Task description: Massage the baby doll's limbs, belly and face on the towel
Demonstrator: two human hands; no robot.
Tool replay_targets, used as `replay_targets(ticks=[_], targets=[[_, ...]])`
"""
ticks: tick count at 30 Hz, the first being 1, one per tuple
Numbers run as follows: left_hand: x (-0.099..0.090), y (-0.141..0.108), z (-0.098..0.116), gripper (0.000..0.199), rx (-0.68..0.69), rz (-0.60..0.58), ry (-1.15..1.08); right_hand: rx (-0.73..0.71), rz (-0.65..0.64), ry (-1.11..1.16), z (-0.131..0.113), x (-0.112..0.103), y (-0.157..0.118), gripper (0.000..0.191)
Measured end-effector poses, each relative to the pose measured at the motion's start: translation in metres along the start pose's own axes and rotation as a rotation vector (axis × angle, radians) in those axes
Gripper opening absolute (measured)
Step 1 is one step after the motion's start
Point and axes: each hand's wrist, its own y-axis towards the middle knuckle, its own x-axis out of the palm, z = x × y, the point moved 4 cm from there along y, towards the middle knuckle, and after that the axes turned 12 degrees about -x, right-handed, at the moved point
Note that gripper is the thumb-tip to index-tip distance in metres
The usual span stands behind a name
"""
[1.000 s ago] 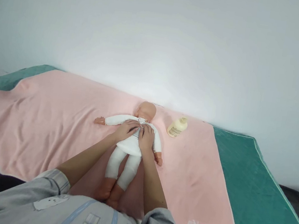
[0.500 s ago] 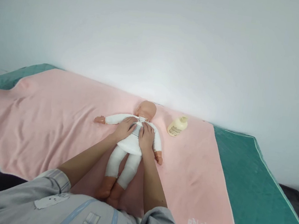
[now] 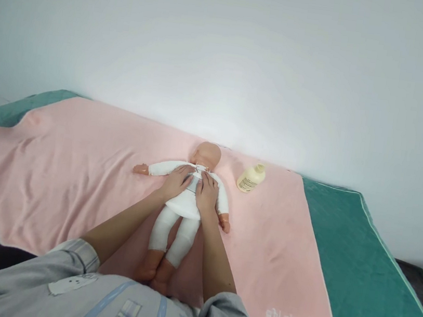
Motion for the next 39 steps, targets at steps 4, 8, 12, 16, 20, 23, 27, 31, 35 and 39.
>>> replay_targets(ticks=[4, 8, 12, 16, 20, 23, 27, 31, 35, 39], targets=[[0.000, 0.000, -0.001, 0.027, -0.008, -0.004, -0.002, -0.005, -0.013, -0.003, 0.001, 0.001, 0.000, 0.043], [-0.001, 0.000, 0.001, 0.027, -0.009, -0.008, -0.012, 0.010, -0.009, 0.008, 0.000, 0.000, 0.001, 0.043], [-0.007, -0.007, 0.004, 0.027, -0.007, 0.022, -0.057, 0.017, 0.065, 0.095, -0.004, -0.009, -0.003, 0.040], [-0.023, -0.033, 0.006, 0.027, -0.047, 0.116, -0.171, 0.024, 0.204, 0.173, -0.010, -0.025, -0.030, 0.037], [-0.032, -0.072, 0.012, 0.028, 0.000, 0.133, -0.214, -0.067, 0.228, 0.179, -0.021, -0.036, -0.071, 0.032], [-0.034, -0.097, 0.015, 0.025, 0.063, 0.146, -0.244, -0.169, 0.239, 0.209, -0.033, -0.042, -0.093, 0.032], [-0.035, -0.111, 0.016, 0.025, 0.135, 0.114, -0.262, -0.239, 0.241, 0.226, -0.048, -0.046, -0.100, 0.030], [-0.033, -0.109, 0.017, 0.025, 0.155, 0.030, -0.280, -0.276, 0.205, 0.245, -0.056, -0.046, -0.096, 0.026], [-0.029, -0.104, 0.016, 0.025, 0.138, -0.042, -0.267, -0.274, 0.151, 0.249, -0.055, -0.041, -0.090, 0.023], [-0.025, -0.101, 0.016, 0.026, 0.101, -0.089, -0.246, -0.202, 0.121, 0.292, -0.048, -0.035, -0.086, 0.023]])
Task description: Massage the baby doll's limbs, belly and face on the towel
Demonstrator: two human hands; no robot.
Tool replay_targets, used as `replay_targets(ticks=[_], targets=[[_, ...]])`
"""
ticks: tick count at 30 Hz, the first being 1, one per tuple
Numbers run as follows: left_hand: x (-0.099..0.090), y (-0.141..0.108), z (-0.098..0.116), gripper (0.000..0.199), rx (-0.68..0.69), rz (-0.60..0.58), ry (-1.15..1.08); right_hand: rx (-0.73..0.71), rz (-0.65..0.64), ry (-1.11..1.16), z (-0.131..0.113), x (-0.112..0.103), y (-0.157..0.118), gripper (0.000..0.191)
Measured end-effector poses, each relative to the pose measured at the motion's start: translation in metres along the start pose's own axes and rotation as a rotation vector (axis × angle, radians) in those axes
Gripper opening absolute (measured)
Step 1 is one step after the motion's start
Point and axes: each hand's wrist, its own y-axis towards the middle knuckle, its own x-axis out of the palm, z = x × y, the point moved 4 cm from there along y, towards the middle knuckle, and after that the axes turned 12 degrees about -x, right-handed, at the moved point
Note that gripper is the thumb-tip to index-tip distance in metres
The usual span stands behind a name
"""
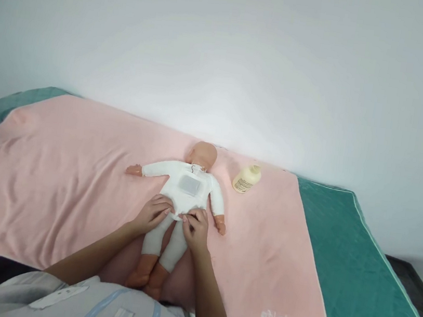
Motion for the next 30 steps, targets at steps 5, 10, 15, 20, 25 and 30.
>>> replay_targets(ticks=[5, 10, 15, 20, 25, 30], targets=[[0.0005, -0.0013, 0.0001, 0.026, 0.005, 0.003, 0.021, 0.021, 0.004, 0.019, 0.0030, 0.0013, -0.0006, 0.023], [-0.0008, -0.0059, 0.0007, 0.020, 0.073, 0.014, 0.031, 0.007, 0.022, -0.025, 0.0004, -0.0021, -0.0028, 0.026], [-0.0017, -0.0051, 0.0009, 0.020, 0.093, 0.022, 0.025, -0.008, 0.001, -0.054, 0.0001, -0.0022, -0.0021, 0.030], [0.0014, 0.0006, -0.0026, 0.016, 0.044, -0.035, 0.009, 0.045, -0.041, -0.050, 0.0040, 0.0015, 0.0007, 0.029], [0.0020, 0.0024, -0.0017, 0.017, 0.029, -0.044, 0.003, 0.059, -0.040, -0.056, 0.0046, 0.0023, 0.0017, 0.029], [-0.0016, -0.0028, 0.0048, 0.021, 0.021, -0.012, 0.064, 0.009, -0.039, -0.104, 0.0019, 0.0012, -0.0012, 0.030]])
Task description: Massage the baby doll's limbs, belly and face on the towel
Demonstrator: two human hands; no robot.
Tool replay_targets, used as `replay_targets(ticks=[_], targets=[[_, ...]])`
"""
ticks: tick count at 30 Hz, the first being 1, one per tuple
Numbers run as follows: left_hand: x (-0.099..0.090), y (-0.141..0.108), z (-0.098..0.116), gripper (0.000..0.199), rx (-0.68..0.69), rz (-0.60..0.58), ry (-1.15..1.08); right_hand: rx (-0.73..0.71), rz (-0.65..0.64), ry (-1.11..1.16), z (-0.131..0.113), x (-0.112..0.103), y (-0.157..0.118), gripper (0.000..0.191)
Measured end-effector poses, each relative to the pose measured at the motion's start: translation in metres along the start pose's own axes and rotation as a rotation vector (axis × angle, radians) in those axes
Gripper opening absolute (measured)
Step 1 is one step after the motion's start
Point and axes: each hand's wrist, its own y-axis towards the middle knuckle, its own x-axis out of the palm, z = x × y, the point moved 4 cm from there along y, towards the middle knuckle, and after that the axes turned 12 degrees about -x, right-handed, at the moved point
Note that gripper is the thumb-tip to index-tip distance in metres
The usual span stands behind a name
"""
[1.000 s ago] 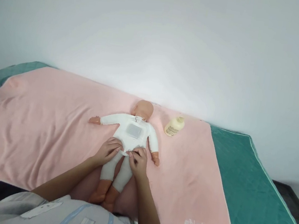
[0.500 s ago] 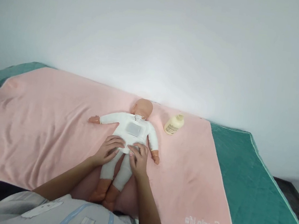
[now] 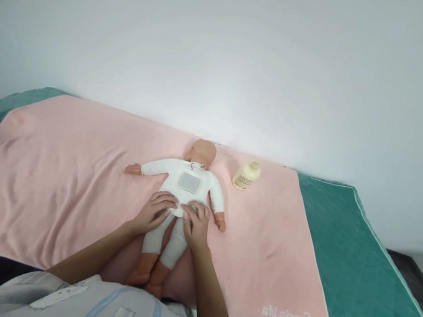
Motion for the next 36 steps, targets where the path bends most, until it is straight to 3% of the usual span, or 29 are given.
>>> replay_targets(ticks=[14, 23, 36], targets=[[0.005, 0.004, -0.010, 0.024, -0.049, -0.017, 0.000, 0.082, -0.023, 0.010, 0.004, 0.002, 0.004, 0.032], [0.003, -0.001, -0.009, 0.030, 0.034, 0.007, 0.028, 0.013, -0.018, -0.050, 0.002, 0.001, 0.000, 0.032], [0.005, 0.004, -0.011, 0.039, -0.036, -0.027, 0.011, 0.055, -0.042, -0.038, 0.004, 0.002, 0.003, 0.035]])
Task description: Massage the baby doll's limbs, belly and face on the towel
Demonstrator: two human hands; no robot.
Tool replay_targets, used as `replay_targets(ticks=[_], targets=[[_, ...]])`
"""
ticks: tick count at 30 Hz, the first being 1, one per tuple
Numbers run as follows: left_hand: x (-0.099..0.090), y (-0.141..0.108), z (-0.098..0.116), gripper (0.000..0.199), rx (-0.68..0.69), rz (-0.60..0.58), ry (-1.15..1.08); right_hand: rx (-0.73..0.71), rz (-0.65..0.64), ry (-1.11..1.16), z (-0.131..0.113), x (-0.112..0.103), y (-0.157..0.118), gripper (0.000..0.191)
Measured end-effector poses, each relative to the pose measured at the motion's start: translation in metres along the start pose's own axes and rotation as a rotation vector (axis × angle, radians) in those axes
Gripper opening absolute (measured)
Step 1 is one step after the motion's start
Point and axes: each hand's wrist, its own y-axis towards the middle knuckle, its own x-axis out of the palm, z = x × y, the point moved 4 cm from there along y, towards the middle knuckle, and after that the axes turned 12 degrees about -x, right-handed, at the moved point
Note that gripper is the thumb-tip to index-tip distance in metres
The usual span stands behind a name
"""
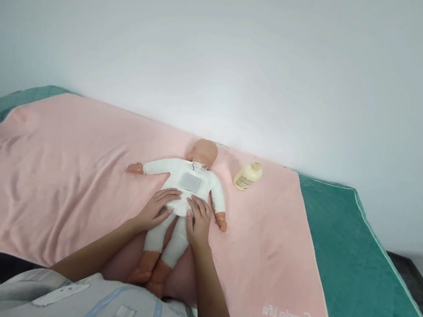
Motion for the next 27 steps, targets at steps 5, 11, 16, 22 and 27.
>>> replay_targets(ticks=[5, 11, 16, 22, 27], targets=[[0.001, 0.002, -0.002, 0.034, -0.027, -0.001, 0.013, 0.003, -0.004, -0.003, 0.002, 0.002, 0.000, 0.034], [-0.001, 0.004, 0.001, 0.037, -0.034, 0.008, 0.037, 0.000, -0.006, -0.037, 0.000, 0.001, 0.000, 0.037], [-0.001, 0.007, 0.001, 0.043, -0.060, 0.044, 0.075, 0.007, -0.014, -0.048, 0.001, 0.003, 0.000, 0.040], [-0.001, 0.015, -0.001, 0.033, -0.086, 0.047, 0.099, 0.043, -0.023, -0.019, 0.003, 0.005, 0.002, 0.036], [-0.001, 0.027, 0.000, 0.027, -0.127, 0.068, 0.103, 0.087, 0.004, 0.005, 0.006, 0.001, 0.019, 0.030]])
